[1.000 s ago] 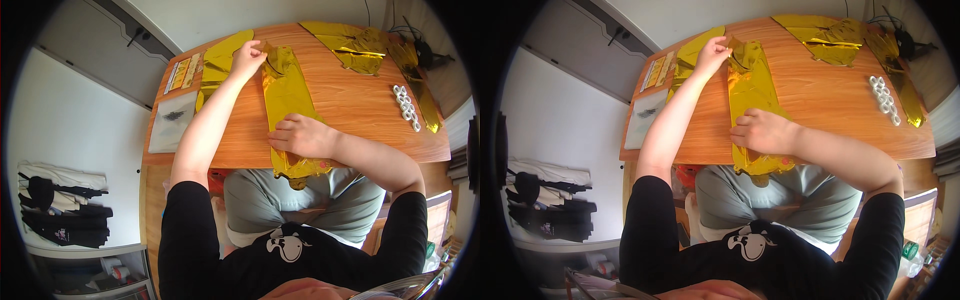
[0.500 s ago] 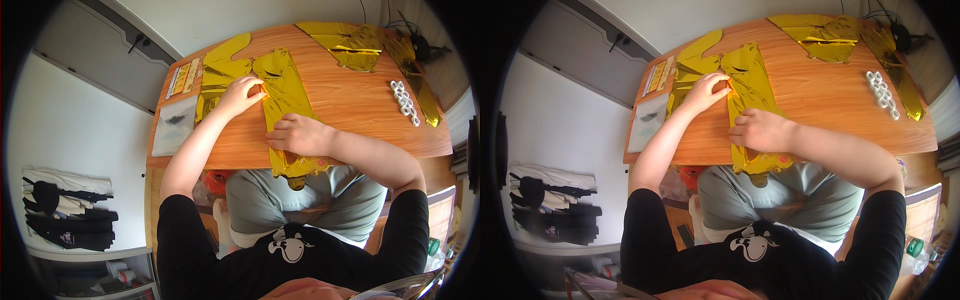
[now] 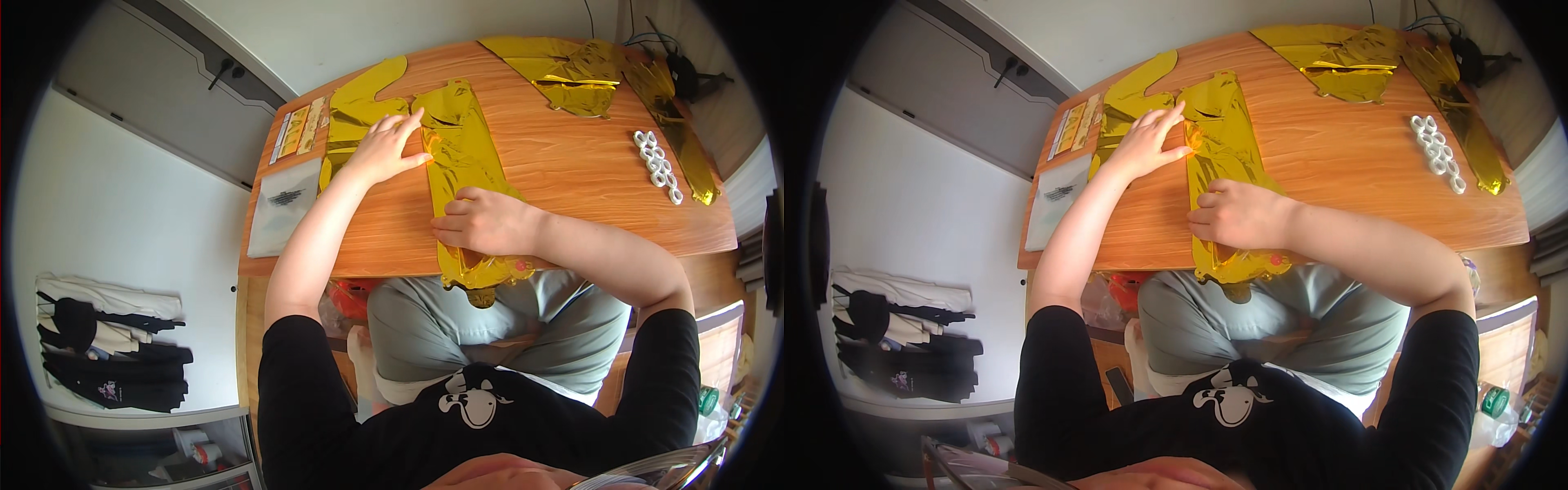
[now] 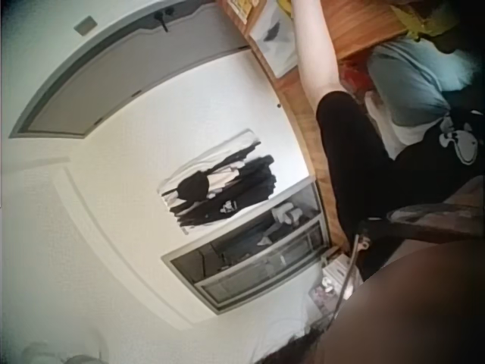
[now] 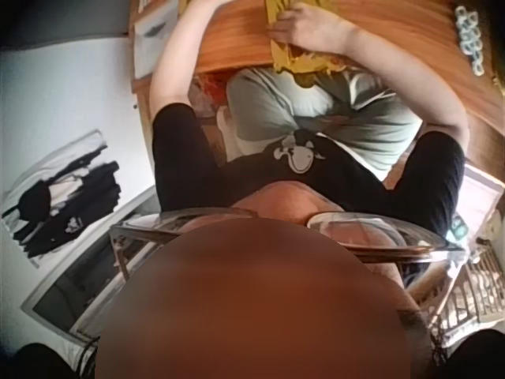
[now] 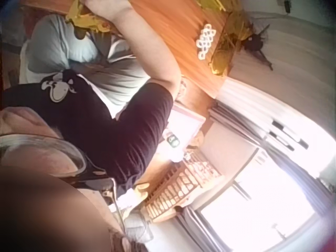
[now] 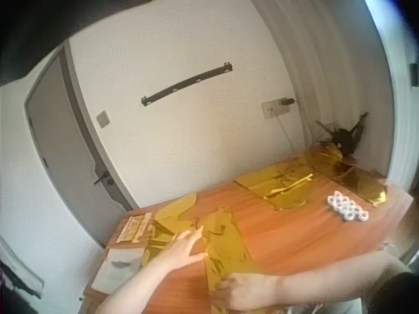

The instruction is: Folding gold foil balloons at a desk.

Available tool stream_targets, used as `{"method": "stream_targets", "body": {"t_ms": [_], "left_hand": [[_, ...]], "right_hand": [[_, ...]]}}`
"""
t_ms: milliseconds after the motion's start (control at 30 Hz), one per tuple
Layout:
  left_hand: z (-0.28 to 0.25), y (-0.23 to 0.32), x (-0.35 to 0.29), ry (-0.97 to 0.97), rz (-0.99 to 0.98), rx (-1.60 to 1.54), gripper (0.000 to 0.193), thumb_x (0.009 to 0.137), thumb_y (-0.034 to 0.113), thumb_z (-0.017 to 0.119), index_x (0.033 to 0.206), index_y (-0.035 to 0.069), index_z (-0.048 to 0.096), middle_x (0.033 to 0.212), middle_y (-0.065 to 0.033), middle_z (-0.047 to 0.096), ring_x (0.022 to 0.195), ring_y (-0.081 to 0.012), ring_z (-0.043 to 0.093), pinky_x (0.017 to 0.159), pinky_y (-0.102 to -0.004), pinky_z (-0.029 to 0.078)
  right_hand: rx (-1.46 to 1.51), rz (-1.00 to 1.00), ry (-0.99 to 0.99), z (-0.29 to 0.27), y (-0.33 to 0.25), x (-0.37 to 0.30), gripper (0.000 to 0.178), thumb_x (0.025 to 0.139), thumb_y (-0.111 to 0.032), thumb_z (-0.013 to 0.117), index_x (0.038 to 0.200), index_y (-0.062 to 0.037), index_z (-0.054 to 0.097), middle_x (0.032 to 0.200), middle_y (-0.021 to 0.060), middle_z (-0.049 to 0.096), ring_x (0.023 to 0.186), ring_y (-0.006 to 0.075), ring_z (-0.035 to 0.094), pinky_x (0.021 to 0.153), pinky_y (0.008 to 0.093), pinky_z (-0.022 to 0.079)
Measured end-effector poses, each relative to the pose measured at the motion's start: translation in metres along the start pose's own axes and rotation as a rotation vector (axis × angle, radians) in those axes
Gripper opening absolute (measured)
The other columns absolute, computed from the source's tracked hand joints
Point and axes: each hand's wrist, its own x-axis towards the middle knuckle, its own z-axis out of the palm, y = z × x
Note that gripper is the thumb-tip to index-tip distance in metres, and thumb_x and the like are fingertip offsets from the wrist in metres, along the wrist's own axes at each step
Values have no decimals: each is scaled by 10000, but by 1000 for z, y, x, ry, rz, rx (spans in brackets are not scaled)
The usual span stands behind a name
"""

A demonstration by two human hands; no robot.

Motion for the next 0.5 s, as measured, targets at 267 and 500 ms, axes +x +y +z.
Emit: {"method": "stream_targets", "body": {"t_ms": [267, 500], "left_hand": [[14, 24, -5, 90, -211, -769, 892, 959, 326, 726, 1636, 106, 188, 1658, -181, 309, 1547, -336, 262, 1253, -453, 238], [19, 65, -17, -167, 313, -144, 710, 1046, 330, 517, 1632, 75, 208, 1690, -148, 238, 1567, -330, 207, 1273, -473, 199]], "right_hand": [[-62, -9, -10, 1, -3, 2, 524, 749, -357, 717, 1188, -71, 687, 1209, 17, 687, 1089, 181, 639, 980, 346, 493], [-26, -27, 10, 3, 1, 1, 450, 766, -330, 705, 1124, -59, 685, 1163, 32, 691, 1064, 213, 663, 1012, 385, 506]]}}
